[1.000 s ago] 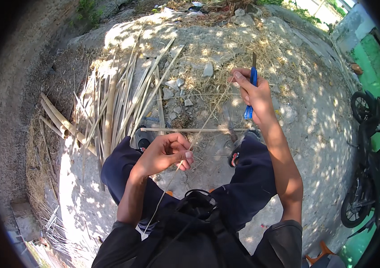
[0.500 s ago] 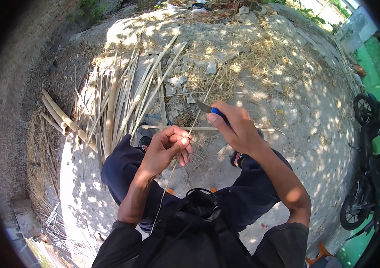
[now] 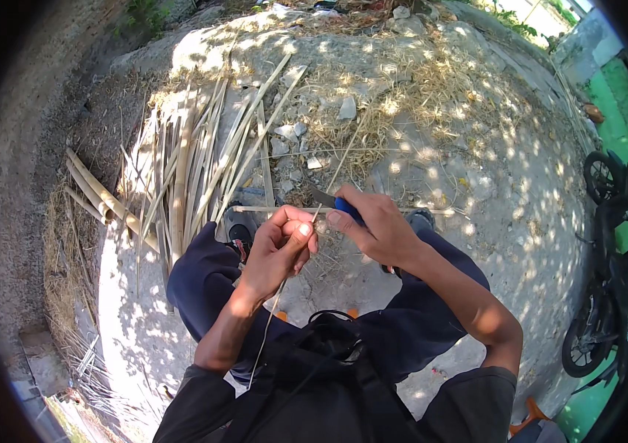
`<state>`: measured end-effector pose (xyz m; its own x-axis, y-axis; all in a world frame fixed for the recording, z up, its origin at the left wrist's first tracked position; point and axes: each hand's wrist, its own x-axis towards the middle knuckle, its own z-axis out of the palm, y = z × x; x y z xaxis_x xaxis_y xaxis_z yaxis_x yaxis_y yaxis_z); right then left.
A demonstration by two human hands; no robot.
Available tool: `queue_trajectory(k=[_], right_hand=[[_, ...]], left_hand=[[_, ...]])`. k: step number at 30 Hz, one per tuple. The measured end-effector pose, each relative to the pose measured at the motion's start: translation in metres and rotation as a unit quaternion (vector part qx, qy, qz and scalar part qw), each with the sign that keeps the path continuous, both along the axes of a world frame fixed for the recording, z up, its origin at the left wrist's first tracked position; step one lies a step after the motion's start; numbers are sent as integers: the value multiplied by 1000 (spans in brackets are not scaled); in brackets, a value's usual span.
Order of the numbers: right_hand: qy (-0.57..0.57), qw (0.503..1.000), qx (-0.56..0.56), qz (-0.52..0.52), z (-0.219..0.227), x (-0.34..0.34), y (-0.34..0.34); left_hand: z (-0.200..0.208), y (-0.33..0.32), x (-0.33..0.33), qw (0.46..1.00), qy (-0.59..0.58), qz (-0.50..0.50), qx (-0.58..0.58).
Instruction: The person whittles and shapes a thin bamboo stick using a utility knife.
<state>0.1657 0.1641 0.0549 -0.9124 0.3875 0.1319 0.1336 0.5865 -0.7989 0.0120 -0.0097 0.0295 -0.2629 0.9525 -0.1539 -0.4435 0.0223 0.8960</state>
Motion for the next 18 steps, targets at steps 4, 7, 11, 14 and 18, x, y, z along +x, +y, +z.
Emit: queue_trajectory(k=[4, 7, 11, 14, 18], right_hand=[[12, 990, -121, -74, 9, -10, 4], [8, 981, -173, -93, 4, -14, 12], [15, 953, -280, -118, 4, -15, 16], [30, 940, -310, -141, 7, -14, 22], [33, 928, -334, -163, 10, -11, 28]], left_hand=[[-3, 1, 2, 1000, 2, 6, 7], [-1, 3, 5, 1000, 21, -4, -3], [9, 2, 6, 1000, 2, -14, -24], [9, 0, 6, 998, -31, -31, -37], [3, -2, 7, 999, 3, -49, -20]])
